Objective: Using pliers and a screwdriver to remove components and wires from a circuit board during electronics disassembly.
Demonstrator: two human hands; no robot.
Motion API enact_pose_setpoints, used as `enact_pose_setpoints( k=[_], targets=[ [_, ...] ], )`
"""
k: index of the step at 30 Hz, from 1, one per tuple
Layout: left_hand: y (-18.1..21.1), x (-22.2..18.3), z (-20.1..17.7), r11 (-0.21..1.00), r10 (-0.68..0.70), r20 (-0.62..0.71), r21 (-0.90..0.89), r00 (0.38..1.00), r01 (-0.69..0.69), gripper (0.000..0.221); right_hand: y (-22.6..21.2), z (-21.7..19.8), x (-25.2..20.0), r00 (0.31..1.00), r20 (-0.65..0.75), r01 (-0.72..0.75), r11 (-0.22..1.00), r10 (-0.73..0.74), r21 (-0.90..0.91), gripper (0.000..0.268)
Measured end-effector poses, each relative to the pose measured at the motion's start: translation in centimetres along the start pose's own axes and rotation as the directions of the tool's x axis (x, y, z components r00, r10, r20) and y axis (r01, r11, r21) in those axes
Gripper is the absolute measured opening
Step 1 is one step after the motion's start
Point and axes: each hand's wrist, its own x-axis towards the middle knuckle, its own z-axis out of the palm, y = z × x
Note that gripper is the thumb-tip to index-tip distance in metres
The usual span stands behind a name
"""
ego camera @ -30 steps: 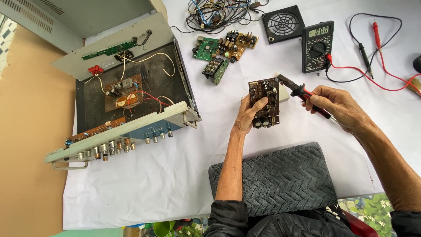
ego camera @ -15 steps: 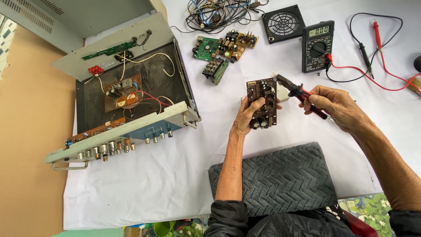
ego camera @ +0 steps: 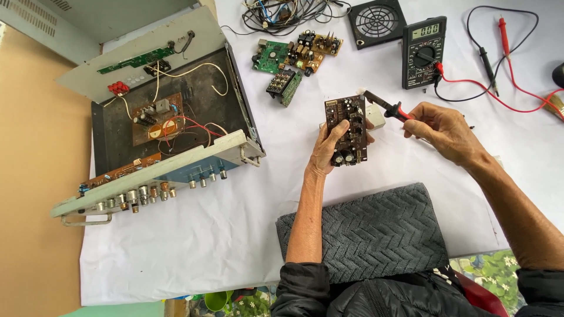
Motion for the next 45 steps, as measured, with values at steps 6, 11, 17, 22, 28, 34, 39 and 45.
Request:
enact_pose_setpoints(
  k=[6, 11, 17, 22, 28, 34, 39, 45],
  targets=[
    [-0.5, 0.2, -0.5, 0.999, -0.008, -0.033, 0.031, 0.999, 0.009, 0.042, -0.3, 0.8, -0.1, 0.992, -0.116, 0.006, 0.958, -0.041, -0.286, 0.017],
    [-0.7, 0.2, -0.6, 1.000, -0.002, -0.091, 0.017, 0.996, 0.004, 0.042, 3.5, 1.8, 1.2, 0.907, -0.097, 0.328, 0.832, -0.410, -0.447, 0.015],
    [0.0, -0.2, -0.2, 1.000, 0.024, -0.133, 0.011, 0.991, -0.023, 0.043, 3.3, 2.8, 1.7, 0.834, -0.095, 0.422, 0.739, -0.544, -0.525, 0.018],
    [-1.9, 0.5, -1.2, 0.983, 0.135, -0.129, -0.104, 0.982, -0.149, 0.030, 3.4, 3.9, 2.5, 0.889, -0.200, 0.349, 0.893, -0.411, -0.283, 0.019],
    [-1.8, 0.3, -1.1, 0.978, 0.169, -0.222, -0.087, 0.960, -0.192, 0.030, 4.1, 6.8, 4.1, 0.969, -0.155, 0.221, 0.959, -0.194, 0.177, 0.018],
    [-0.9, -0.1, 0.0, 0.977, 0.165, -0.291, -0.084, 0.942, -0.198, 0.028, 3.8, 8.5, 4.4, 0.964, -0.156, 0.259, 0.883, -0.213, 0.392, 0.020],
    [-0.3, 0.0, 0.9, 0.979, 0.146, -0.342, -0.086, 0.928, -0.186, 0.028, 3.1, 8.8, 3.7, 0.962, -0.183, 0.264, 0.865, -0.203, 0.426, 0.019],
    [0.5, -0.3, 1.9, 0.986, 0.105, -0.370, -0.084, 0.923, -0.146, 0.031, 4.7, 9.5, 3.7, 0.957, -0.220, 0.262, 0.886, -0.188, 0.383, 0.018]
  ],
)
